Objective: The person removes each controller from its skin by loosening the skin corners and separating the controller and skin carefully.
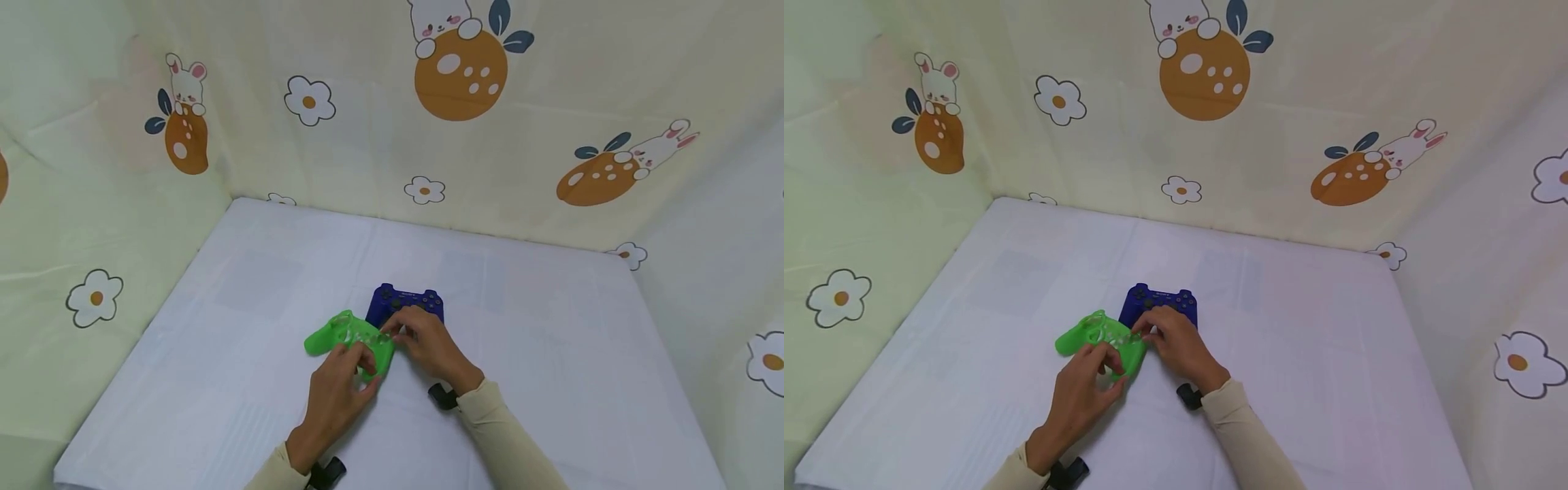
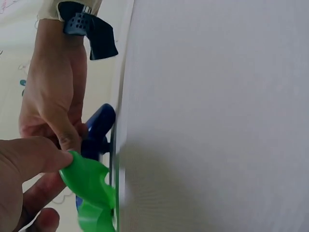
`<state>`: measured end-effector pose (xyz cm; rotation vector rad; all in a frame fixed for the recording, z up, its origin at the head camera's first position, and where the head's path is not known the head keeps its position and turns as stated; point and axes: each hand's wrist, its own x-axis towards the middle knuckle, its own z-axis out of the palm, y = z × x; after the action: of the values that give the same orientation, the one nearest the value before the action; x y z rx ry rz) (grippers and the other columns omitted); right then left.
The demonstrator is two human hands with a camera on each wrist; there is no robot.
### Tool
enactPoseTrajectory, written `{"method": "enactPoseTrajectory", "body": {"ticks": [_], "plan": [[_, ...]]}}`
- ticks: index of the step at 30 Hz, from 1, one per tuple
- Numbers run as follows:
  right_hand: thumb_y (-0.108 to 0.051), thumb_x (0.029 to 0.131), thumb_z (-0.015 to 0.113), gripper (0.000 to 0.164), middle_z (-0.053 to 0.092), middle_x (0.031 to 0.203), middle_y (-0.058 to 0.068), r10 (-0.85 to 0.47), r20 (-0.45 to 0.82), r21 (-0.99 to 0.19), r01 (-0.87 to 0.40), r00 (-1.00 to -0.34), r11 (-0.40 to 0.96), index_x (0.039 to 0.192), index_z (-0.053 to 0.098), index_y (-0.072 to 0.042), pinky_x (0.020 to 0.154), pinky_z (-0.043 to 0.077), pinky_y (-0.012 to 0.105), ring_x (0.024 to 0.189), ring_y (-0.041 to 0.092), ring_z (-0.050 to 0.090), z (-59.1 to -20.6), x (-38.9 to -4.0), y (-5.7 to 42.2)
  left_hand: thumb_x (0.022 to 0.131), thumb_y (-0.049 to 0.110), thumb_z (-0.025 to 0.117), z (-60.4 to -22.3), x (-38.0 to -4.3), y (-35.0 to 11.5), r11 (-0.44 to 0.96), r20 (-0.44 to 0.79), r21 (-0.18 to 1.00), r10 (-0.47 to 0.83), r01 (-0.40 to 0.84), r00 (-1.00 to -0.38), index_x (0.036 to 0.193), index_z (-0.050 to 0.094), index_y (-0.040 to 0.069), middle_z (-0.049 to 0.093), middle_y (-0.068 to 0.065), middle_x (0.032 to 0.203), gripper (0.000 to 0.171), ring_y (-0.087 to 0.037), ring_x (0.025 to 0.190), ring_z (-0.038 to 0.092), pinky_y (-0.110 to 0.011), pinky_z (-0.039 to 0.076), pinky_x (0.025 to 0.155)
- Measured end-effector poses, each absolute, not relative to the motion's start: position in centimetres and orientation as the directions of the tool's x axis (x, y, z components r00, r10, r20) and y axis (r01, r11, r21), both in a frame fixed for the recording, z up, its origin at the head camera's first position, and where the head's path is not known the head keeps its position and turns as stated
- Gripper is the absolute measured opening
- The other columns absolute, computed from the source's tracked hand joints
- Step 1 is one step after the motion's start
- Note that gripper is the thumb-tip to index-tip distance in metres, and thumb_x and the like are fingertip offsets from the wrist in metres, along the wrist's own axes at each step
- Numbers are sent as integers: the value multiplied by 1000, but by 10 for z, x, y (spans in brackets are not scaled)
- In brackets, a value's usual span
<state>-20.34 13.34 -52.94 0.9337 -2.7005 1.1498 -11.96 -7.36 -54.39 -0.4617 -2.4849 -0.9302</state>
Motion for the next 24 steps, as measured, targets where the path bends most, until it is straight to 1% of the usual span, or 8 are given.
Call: {"method": "enactPoseTrajectory", "body": {"ticks": [3,7,11,14,17,19,22,24], "plan": [[3,90,79,27,73,100,-6,-491,280,-615,-547,-825,568,106,77,-20,80,55,28,92,9,63,-529,-201,131,66,13,101,-544,-118,-74,713,499,533,170,456,-850,95,63,21,74,11,86,49,-9,84,60,-21,49,64],[1,92,80,27,71,105,-4,-422,258,-639,-482,-869,600,110,78,-19,78,55,28,89,10,63,-526,-194,132,68,19,102,-541,-118,-80,708,474,544,185,451,-861,105,66,22,75,13,89,51,-11,89,61,-24,53,69],[-8,95,80,23,72,109,-1,-301,177,-731,-330,-937,598,114,76,-19,75,54,29,86,12,63,-518,-183,137,76,20,97,-533,-125,-95,679,488,591,130,437,-863,112,67,18,73,6,94,47,-15,93,62,-30,55,75],[-16,97,79,19,72,114,-2,-242,36,-799,-173,-970,576,115,74,-22,73,54,30,87,14,63,-513,-176,141,85,19,90,-524,-136,-112,664,465,639,68,388,-883,118,66,13,71,-2,101,41,-21,95,62,-35,53,79],[-19,98,78,17,71,115,-2,-238,-112,-827,-42,-965,560,113,70,-23,70,51,30,85,15,62,-511,-169,142,93,21,82,-516,-149,-131,684,377,669,27,292,-926,126,62,10,68,-9,109,40,-27,98,60,-39,50,82],[-19,98,77,17,71,113,1,-262,-172,-832,-2,-950,554,113,69,-20,66,49,29,80,16,61,-512,-165,141,99,22,77,-513,-157,-144,701,293,677,20,223,-956,129,60,8,67,-11,111,38,-29,99,60,-41,49,84],[-19,99,76,17,73,110,5,-303,-196,-830,-7,-933,558,113,67,-17,63,47,28,73,16,59,-516,-162,138,105,24,68,-513,-169,-161,709,149,690,60,147,-987,132,58,7,69,-12,109,34,-27,95,62,-40,50,82],[-19,99,76,16,73,107,7,-319,-185,-826,-29,-930,563,112,66,-15,63,47,27,70,15,59,-519,-160,135,108,25,64,-514,-174,-169,691,55,713,115,120,-992,133,57,6,71,-12,107,32,-24,91,64,-39,51,80]]}}
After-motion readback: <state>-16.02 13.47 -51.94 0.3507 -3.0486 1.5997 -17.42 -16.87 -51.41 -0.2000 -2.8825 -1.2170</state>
